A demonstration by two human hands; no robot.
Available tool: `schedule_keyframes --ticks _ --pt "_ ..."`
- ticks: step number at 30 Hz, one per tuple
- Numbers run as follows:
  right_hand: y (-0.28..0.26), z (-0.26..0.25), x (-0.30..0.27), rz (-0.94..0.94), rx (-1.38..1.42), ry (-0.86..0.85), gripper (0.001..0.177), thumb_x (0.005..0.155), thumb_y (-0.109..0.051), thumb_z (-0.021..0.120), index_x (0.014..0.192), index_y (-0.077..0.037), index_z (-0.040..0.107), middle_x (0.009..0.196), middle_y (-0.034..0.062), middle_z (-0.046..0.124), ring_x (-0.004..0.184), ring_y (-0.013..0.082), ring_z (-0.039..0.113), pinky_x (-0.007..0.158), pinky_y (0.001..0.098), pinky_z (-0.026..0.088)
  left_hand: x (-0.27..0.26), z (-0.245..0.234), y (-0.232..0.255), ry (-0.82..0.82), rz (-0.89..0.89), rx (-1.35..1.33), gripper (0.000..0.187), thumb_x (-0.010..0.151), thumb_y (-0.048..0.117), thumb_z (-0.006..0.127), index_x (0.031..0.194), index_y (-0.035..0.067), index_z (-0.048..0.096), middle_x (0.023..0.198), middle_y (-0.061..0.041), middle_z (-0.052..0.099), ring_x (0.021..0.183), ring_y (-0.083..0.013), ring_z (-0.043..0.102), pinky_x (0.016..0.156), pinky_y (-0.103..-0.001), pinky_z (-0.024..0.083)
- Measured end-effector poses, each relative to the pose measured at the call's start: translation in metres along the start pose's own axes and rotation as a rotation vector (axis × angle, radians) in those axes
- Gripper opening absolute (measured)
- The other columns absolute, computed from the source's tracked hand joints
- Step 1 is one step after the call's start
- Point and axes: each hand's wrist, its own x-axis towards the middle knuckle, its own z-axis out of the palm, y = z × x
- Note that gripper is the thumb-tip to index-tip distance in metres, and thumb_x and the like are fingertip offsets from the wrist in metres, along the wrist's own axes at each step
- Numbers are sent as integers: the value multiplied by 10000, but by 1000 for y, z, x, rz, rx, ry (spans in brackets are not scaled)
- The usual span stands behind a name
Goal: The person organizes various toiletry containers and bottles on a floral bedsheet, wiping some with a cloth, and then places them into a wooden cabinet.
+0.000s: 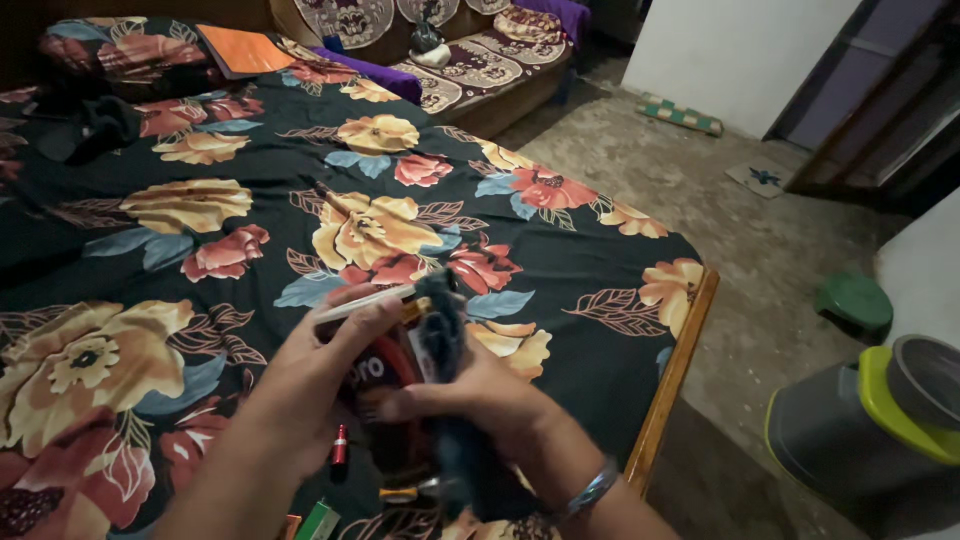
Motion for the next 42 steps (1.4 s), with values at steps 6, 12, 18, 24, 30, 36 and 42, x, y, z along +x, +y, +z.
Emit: schedule_keyframes --ticks 6,12,18,24,30,36,42 --pt "18 4 9 46 -192 296 704 615 -139 889 1256 -46 615 1085 90 728 971 251 718 882 398 592 31 -9 -32 103 44 90 467 835 301 793 1202 17 741 932 -92 694 723 -179 631 580 -327 510" --pt "18 48 -3 -438 -1077 632 761 747 -154 849 1424 -122 505 1207 165 619 1014 434 683 831 454 538 53 -5 -59 502 236 -97 642 807 225 798 1324 51 460 1042 -75 685 872 -168 711 733 -311 596" --pt "-5 5 8 -123 -305 180 861 586 -184 878 1365 -129 517 1153 64 699 1058 231 709 912 377 590 26 3 -18 222 48 -50 564 754 273 792 1244 104 569 955 -72 716 811 -181 703 670 -346 572" --pt "17 -32 -7 289 193 149 676 744 -361 841 1285 -11 634 1043 127 765 907 255 755 852 367 625 7 5 -3 -62 -33 -155 490 787 431 730 1116 74 666 897 -64 721 759 -185 715 647 -351 589" --pt "59 -11 6 23 685 438 536 889 -470 635 1131 6 684 942 154 766 765 268 757 735 392 614 15 3 -18 117 224 -129 454 841 367 765 1184 76 708 925 -22 704 797 -137 670 671 -315 559" --pt "96 1 18 -310 883 845 454 930 -424 535 1114 -35 679 915 118 756 745 233 741 734 381 590 12 14 -33 218 231 -376 364 827 281 786 1091 46 700 937 -37 717 783 -158 701 722 -347 607" --pt "107 -52 42 -401 49 1164 471 983 -281 580 1184 132 688 998 197 707 827 257 638 728 402 536 13 11 -22 280 62 -390 392 809 375 779 1126 151 726 988 10 714 903 -145 678 844 -351 561"
